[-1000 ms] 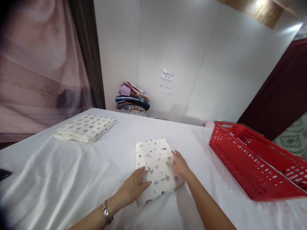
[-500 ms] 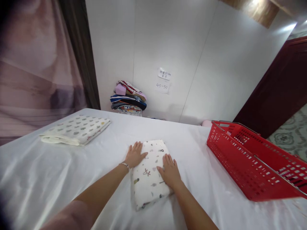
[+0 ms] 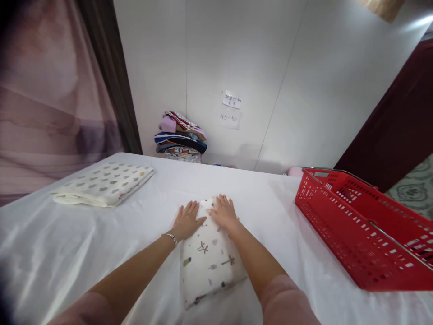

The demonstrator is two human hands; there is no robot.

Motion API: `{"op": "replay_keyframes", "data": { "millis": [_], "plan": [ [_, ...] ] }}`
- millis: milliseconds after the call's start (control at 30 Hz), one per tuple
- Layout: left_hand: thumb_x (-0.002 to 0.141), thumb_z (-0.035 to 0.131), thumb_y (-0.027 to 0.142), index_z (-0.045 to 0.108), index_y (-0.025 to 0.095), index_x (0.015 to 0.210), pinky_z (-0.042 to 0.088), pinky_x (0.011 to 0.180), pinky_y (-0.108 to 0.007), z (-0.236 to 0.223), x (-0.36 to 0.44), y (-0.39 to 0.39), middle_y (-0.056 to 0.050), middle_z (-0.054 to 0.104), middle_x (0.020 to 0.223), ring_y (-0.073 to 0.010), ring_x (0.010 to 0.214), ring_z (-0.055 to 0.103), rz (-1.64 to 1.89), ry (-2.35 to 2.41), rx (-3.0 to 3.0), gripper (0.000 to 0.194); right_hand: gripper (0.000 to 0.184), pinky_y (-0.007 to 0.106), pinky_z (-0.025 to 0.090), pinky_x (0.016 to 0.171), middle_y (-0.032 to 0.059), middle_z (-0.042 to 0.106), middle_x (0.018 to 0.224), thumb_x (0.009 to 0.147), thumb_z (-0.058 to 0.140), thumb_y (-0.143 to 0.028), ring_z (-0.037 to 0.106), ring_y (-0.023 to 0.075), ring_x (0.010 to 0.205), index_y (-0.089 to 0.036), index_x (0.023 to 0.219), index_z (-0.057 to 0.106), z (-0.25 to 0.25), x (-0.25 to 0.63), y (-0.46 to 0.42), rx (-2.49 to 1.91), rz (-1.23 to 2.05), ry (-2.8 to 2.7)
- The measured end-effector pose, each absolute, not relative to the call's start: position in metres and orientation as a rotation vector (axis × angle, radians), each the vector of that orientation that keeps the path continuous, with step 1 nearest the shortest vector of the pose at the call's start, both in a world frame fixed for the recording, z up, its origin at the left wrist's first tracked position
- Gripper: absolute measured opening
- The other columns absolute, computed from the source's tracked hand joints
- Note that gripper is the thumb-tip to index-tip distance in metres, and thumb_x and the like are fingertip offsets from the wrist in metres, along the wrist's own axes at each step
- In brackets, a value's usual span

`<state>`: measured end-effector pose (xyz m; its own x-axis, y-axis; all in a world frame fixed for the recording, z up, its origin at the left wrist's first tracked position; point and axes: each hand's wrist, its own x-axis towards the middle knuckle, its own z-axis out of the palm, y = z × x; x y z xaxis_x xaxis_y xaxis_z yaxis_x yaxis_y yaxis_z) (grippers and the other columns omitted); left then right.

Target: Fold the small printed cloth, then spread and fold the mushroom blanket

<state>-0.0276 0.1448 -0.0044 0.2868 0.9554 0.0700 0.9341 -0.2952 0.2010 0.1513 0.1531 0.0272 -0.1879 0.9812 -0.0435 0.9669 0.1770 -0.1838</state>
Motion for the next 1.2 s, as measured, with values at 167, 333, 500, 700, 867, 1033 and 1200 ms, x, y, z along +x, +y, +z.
{"op": "replay_keyframes", "data": {
  "millis": [167, 333, 500, 700, 867, 1033, 1200],
  "plan": [
    [0.085, 0.022, 0.058, 0.026, 0.011, 0.140, 0.006, 0.110, -0.047, -0.007, -0.028, 0.145, -0.008, 0.021, 0.148, -0.0249, 0.137, 0.010, 0.261, 1.792, 2.438, 0.072, 0.073, 0.044, 0.002, 0.108, 0.0094, 0.009, 0.150, 0.087, 0.020, -0.057, 0.001, 0.0209, 0.137, -0.011, 0.143, 0.015, 0.004, 0.162, 0.170, -2.025, 0.292, -2.303],
    [0.085, 0.023, 0.058, 0.025, 0.012, 0.141, 0.006, 0.111, -0.047, -0.010, -0.027, 0.146, -0.007, 0.021, 0.149, -0.0244, 0.138, 0.009, 0.255, 1.815, 2.431, 0.072, 0.074, 0.043, 0.001, 0.108, 0.0079, 0.006, 0.151, 0.087, 0.017, -0.058, -0.002, 0.0204, 0.137, -0.010, 0.143, 0.013, 0.002, 0.164, 0.167, -2.021, 0.284, -2.321],
    [0.085, 0.024, 0.057, 0.025, 0.015, 0.141, 0.006, 0.110, -0.047, -0.004, -0.026, 0.145, -0.007, 0.018, 0.149, -0.0245, 0.138, 0.007, 0.242, 1.800, 2.405, 0.070, 0.069, 0.043, 0.003, 0.108, 0.0076, 0.006, 0.151, 0.088, 0.022, -0.054, -0.001, 0.0205, 0.138, -0.012, 0.143, 0.015, 0.015, 0.163, 0.165, -2.038, 0.388, -2.334],
    [0.084, 0.029, 0.056, 0.024, 0.016, 0.141, 0.006, 0.110, -0.049, 0.004, -0.027, 0.142, -0.007, 0.012, 0.151, -0.0249, 0.138, 0.004, 0.277, 1.736, 2.307, 0.069, 0.066, 0.045, 0.012, 0.108, 0.0099, 0.011, 0.150, 0.086, 0.035, -0.048, 0.005, 0.0216, 0.138, -0.014, 0.141, 0.022, 0.013, 0.189, 0.118, -2.045, 0.464, -2.206],
    [0.085, 0.035, 0.049, 0.031, 0.012, 0.136, 0.020, 0.108, -0.040, 0.000, -0.035, 0.125, -0.012, 0.017, 0.149, -0.0259, 0.137, 0.014, 0.662, 1.865, 2.026, 0.063, 0.068, 0.036, 0.024, 0.107, 0.0102, 0.015, 0.149, 0.085, 0.038, -0.046, 0.021, 0.0214, 0.135, -0.014, 0.142, 0.020, -0.005, 0.230, 0.042, -1.923, 0.590, -2.019],
    [0.080, 0.049, 0.041, 0.040, 0.014, 0.126, 0.038, 0.091, -0.033, 0.010, -0.043, 0.117, -0.015, 0.055, 0.121, -0.0250, 0.113, 0.051, 0.708, 1.930, 1.547, 0.054, 0.065, 0.040, 0.029, 0.105, 0.0078, 0.035, 0.142, 0.084, 0.041, -0.048, 0.033, 0.0230, 0.129, -0.019, 0.140, 0.028, -0.020, 0.249, -0.005, -1.792, 0.571, -1.793],
    [0.065, 0.066, 0.039, 0.051, 0.013, 0.112, 0.045, 0.072, -0.029, 0.018, -0.042, 0.136, -0.015, 0.063, 0.106, -0.0255, 0.093, 0.061, 0.637, 1.904, 1.405, 0.056, 0.070, 0.042, 0.036, 0.100, 0.0115, 0.047, 0.131, 0.080, 0.047, -0.047, 0.042, 0.0273, 0.121, -0.014, 0.139, 0.030, -0.024, 0.239, -0.007, -1.838, 0.564, -1.639]
  ]
}}
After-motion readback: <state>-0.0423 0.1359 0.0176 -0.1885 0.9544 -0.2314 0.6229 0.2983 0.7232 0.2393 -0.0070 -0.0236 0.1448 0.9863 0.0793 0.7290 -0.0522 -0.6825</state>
